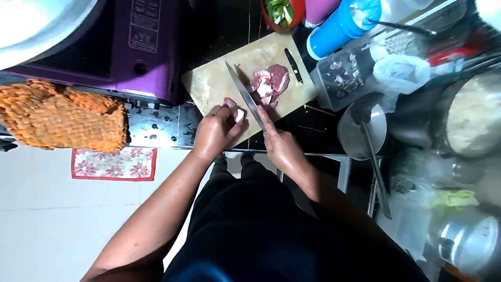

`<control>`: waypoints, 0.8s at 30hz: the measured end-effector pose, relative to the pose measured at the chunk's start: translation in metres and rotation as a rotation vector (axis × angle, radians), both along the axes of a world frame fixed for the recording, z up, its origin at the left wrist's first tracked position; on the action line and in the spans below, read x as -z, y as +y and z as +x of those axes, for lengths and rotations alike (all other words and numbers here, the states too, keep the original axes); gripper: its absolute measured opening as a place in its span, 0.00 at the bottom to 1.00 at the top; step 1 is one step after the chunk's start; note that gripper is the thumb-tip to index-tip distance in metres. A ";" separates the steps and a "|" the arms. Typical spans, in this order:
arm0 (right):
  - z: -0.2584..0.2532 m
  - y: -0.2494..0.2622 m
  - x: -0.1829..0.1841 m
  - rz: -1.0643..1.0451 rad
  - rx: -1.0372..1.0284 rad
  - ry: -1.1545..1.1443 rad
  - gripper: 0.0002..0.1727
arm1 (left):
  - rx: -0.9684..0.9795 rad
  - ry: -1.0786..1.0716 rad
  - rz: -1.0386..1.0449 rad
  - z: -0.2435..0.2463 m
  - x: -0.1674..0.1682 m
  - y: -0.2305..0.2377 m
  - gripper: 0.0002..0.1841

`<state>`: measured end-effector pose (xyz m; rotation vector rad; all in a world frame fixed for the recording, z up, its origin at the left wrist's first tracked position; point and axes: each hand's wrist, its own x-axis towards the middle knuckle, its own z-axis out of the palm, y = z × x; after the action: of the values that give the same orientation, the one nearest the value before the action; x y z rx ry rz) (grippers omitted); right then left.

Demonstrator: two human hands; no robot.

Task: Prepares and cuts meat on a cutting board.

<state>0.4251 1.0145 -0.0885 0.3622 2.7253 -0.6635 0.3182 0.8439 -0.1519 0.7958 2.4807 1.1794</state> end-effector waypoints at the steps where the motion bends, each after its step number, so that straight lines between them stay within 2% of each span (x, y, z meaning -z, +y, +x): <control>1: 0.005 -0.001 -0.005 0.027 -0.005 -0.009 0.43 | 0.016 0.018 0.025 -0.002 0.000 -0.002 0.15; 7: 0.041 -0.024 -0.006 0.154 -0.048 -0.067 0.41 | 0.139 0.205 0.172 -0.009 0.025 -0.004 0.11; 13: 0.044 -0.030 0.006 0.261 -0.049 -0.017 0.41 | 0.084 0.306 0.165 -0.007 0.036 0.003 0.16; 24: 0.031 -0.018 0.005 0.199 -0.068 -0.015 0.38 | -0.003 0.351 0.188 -0.007 0.044 0.011 0.14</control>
<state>0.4558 0.9965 -0.0939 0.3175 2.7825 -0.3706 0.3117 0.8551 -0.1955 1.1372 2.6688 1.3928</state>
